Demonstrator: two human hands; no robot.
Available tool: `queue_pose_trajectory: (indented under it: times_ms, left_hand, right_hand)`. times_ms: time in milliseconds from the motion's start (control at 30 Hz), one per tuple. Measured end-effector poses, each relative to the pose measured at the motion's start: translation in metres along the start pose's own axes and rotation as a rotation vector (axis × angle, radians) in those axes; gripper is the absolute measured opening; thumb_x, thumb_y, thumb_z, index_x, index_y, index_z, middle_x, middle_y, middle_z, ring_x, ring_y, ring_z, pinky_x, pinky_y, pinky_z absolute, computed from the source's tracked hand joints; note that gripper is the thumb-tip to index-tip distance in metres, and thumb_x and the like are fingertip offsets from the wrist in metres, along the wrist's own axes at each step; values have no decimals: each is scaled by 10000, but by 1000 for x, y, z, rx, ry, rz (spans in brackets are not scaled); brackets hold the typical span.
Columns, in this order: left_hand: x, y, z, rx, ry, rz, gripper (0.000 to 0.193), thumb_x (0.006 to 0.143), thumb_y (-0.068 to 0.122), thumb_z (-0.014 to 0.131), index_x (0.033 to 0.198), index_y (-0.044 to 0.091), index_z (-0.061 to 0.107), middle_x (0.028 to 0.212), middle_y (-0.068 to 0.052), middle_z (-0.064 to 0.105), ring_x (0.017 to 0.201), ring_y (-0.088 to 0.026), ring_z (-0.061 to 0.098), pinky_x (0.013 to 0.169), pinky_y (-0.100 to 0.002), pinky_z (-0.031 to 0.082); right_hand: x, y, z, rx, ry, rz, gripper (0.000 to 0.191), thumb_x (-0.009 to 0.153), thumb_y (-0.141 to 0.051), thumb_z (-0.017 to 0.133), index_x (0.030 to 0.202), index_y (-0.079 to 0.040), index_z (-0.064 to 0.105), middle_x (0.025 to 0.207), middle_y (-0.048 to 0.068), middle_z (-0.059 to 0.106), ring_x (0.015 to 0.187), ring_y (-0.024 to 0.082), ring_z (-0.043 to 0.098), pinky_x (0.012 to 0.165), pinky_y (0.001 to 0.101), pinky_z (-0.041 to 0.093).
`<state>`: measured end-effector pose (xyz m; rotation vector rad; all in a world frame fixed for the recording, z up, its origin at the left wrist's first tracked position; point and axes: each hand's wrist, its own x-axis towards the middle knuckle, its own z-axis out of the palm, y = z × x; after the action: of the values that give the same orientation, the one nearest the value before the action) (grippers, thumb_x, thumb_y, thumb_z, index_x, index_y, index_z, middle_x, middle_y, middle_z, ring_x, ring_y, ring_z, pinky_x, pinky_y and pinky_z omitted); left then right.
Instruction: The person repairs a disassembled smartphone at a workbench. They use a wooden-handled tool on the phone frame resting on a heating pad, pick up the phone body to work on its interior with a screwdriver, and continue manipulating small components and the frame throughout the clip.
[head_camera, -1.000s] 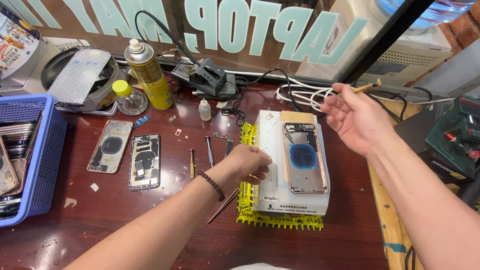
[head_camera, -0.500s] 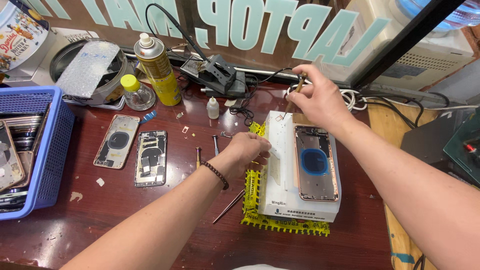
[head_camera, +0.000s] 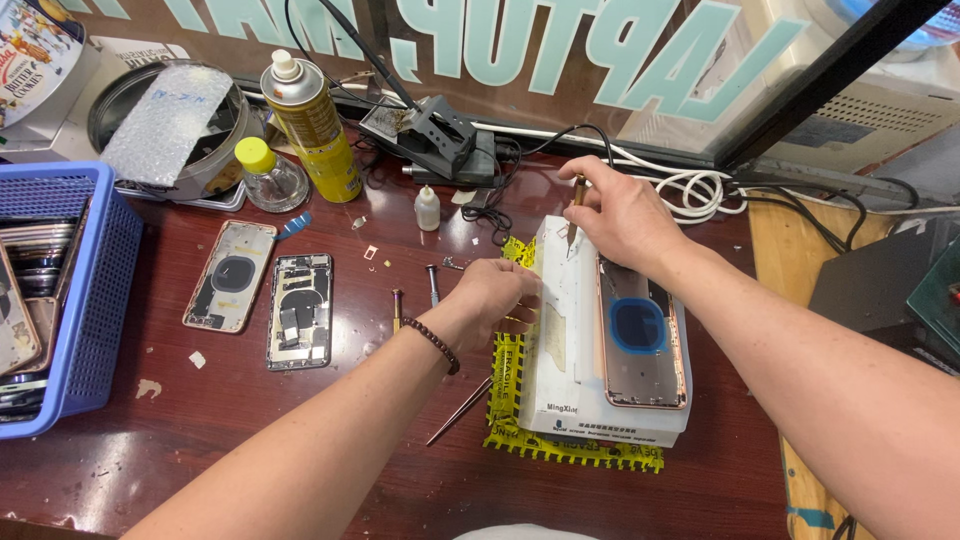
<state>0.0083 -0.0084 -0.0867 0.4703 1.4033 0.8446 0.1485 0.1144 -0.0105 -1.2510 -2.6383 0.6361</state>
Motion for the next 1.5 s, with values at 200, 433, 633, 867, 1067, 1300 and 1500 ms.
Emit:
queue_pose_trajectory:
  times_ms: [200, 433, 633, 867, 1067, 1300, 1500]
  left_hand:
    - [2, -5, -1, -13, -17, -9, 75, 947, 105, 633, 993, 51, 656, 838, -46, 668, 681, -140, 633, 639, -306, 567]
    - [-1, -1, -2, -74, -5, 4, 79, 958, 122, 635, 982, 48, 650, 842, -46, 669, 697, -148, 635, 662, -319, 567]
    - [-4, 13, -2, -228, -4, 90, 117, 971, 150, 631, 1008, 40, 654, 882, -56, 683, 759, -162, 652, 701, -325, 566]
    - [-5, 25, 7, -600, -253, 153, 195, 993, 152, 598, 1131, 29, 659, 1031, -93, 674, 914, -210, 661, 818, -358, 584]
    - [-14, 30, 31, -844, -431, 119, 198, 995, 144, 593, 1150, 28, 637, 1118, -134, 692, 1050, -258, 683, 985, -406, 570]
    - [-28, 31, 41, -840, -497, 150, 190, 998, 179, 617, 1132, 47, 646, 1143, -129, 706, 1068, -236, 683, 988, -397, 567]
    - [-35, 34, 46, -787, -481, 154, 177, 979, 191, 653, 1100, 64, 665, 1099, -104, 714, 1045, -229, 694, 957, -383, 579]
  right_hand:
    - [0, 1, 2, 2, -18, 42, 455, 885, -212, 716, 1319, -210, 578, 867, 85, 768, 880, 286, 728, 824, 426, 535]
    - [-1, 12, 1, 156, 115, 66, 460, 895, -191, 736, 1326, -147, 580, 813, 88, 751, 751, 197, 700, 745, 360, 536]
    - [-11, 19, -20, 476, 316, 133, 481, 929, -142, 740, 1359, -55, 543, 854, 89, 758, 761, 150, 696, 676, 308, 561]
    - [-38, 3, -37, 1059, 364, 313, 535, 976, -83, 621, 1452, -66, 377, 1046, 151, 631, 834, 268, 745, 698, 416, 684]
    - [-62, -17, -35, 1301, 440, 310, 492, 1018, -88, 535, 1450, -87, 299, 1135, 206, 635, 871, 308, 750, 670, 424, 663]
    - [-78, -24, -34, 1290, 558, 290, 444, 1040, -115, 539, 1415, -88, 302, 1132, 182, 643, 886, 288, 758, 680, 406, 671]
    - [-86, -26, -36, 1251, 577, 300, 448, 1029, -104, 534, 1412, -97, 304, 1084, 179, 643, 846, 284, 748, 637, 394, 669]
